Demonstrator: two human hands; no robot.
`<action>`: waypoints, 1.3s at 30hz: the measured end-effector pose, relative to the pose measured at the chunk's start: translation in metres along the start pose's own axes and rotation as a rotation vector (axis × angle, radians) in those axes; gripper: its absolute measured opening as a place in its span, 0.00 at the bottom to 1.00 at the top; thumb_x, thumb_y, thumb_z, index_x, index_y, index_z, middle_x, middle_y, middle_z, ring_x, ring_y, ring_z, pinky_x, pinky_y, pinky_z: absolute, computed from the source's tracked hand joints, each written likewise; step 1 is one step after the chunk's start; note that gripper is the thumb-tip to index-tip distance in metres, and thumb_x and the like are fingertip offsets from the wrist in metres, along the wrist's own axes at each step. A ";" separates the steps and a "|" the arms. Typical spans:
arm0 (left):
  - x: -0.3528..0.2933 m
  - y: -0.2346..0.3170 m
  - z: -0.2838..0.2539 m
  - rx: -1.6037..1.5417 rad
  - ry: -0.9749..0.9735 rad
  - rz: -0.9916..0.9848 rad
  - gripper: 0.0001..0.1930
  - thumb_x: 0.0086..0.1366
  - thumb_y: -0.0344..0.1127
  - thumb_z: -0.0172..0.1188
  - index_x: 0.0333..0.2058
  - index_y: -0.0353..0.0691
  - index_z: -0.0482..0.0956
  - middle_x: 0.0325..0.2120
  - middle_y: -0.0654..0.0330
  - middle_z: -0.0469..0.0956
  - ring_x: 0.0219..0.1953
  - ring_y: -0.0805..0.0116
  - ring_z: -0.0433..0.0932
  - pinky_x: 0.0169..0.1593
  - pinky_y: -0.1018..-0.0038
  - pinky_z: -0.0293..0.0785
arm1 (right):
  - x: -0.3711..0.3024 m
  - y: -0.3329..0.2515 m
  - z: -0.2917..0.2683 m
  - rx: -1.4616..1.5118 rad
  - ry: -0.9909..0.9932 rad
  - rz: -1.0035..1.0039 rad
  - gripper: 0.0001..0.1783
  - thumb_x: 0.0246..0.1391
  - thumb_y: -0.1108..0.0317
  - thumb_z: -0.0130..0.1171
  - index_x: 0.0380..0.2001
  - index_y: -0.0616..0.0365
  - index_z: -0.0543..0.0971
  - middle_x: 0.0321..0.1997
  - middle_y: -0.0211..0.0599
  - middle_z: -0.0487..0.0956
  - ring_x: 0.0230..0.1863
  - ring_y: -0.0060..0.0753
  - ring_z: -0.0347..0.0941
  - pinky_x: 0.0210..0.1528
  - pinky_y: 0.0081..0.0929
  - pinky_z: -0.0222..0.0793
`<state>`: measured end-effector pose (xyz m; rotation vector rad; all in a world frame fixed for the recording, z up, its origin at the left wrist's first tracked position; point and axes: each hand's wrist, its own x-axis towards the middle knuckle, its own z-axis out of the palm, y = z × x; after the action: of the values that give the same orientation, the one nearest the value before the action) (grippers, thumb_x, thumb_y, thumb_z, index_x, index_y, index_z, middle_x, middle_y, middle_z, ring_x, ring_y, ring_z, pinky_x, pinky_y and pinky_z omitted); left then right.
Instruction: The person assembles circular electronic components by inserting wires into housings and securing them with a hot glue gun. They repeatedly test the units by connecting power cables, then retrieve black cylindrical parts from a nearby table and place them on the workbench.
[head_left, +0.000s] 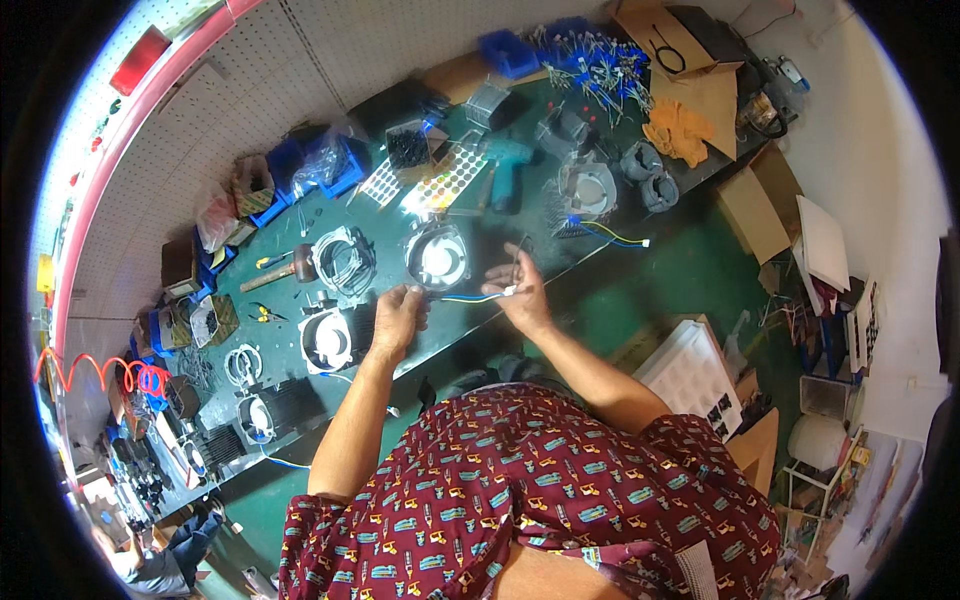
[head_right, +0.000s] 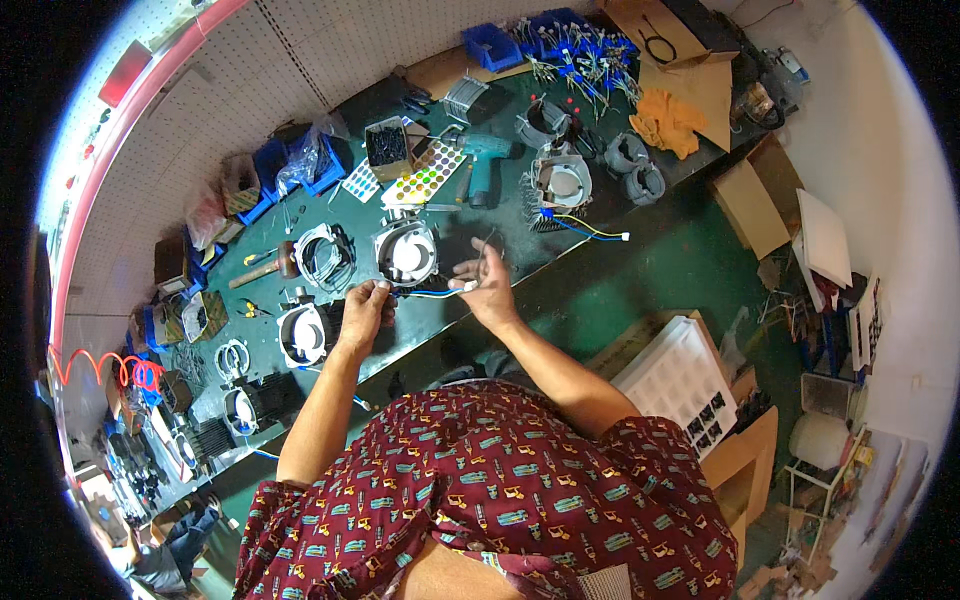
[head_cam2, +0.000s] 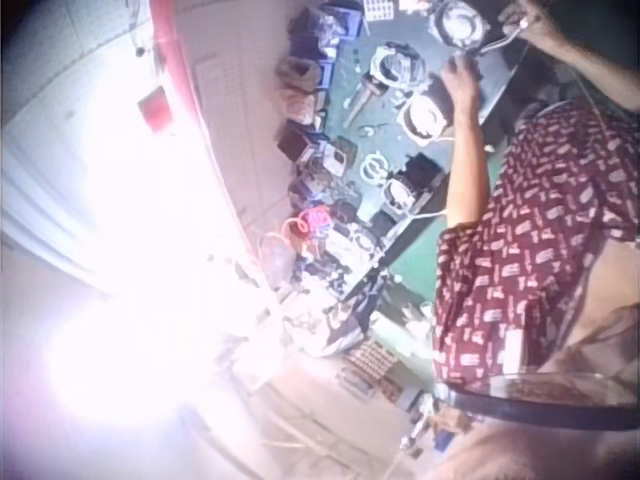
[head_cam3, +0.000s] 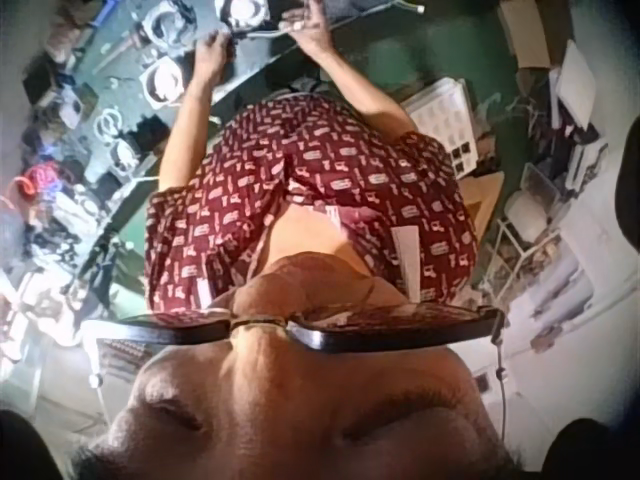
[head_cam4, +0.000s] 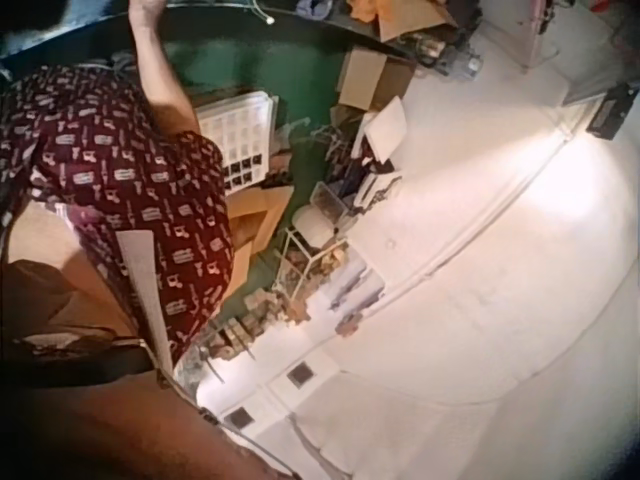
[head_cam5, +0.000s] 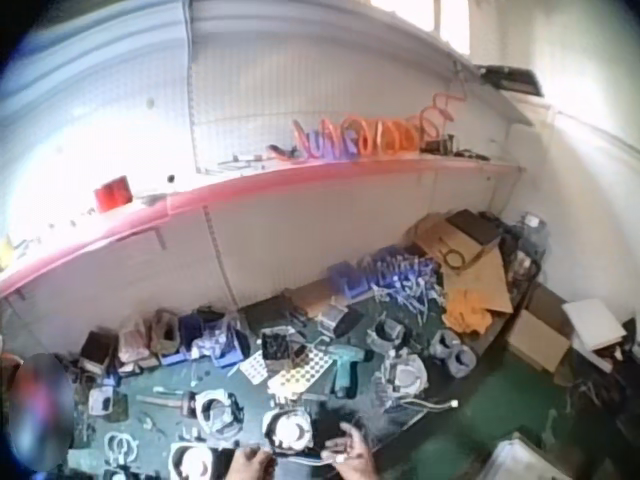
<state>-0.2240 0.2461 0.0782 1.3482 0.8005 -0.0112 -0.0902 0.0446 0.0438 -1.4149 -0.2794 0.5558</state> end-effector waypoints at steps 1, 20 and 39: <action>0.001 -0.001 0.000 0.013 0.006 0.001 0.14 0.73 0.40 0.52 0.35 0.34 0.77 0.25 0.61 0.76 0.24 0.75 0.71 0.27 0.76 0.72 | 0.000 0.003 0.009 -0.024 0.003 -0.057 0.47 0.46 0.80 0.71 0.67 0.60 0.58 0.43 0.37 0.78 0.42 0.26 0.77 0.48 0.25 0.75; 0.009 -0.004 -0.006 0.111 0.002 0.096 0.15 0.73 0.39 0.52 0.32 0.33 0.76 0.23 0.61 0.76 0.22 0.74 0.72 0.26 0.75 0.71 | 0.012 -0.004 0.032 -0.355 0.037 -0.280 0.39 0.44 0.82 0.70 0.62 0.60 0.67 0.34 0.32 0.79 0.33 0.24 0.77 0.39 0.24 0.75; 0.015 -0.009 -0.004 0.135 0.176 0.210 0.07 0.66 0.30 0.62 0.38 0.33 0.75 0.23 0.63 0.76 0.20 0.78 0.72 0.24 0.78 0.71 | 0.012 -0.008 0.034 -0.457 0.030 -0.293 0.36 0.45 0.77 0.70 0.59 0.58 0.70 0.33 0.33 0.81 0.33 0.27 0.79 0.37 0.27 0.75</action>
<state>-0.2187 0.2534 0.0623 1.5719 0.8127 0.2249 -0.0959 0.0793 0.0554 -1.7801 -0.6069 0.2336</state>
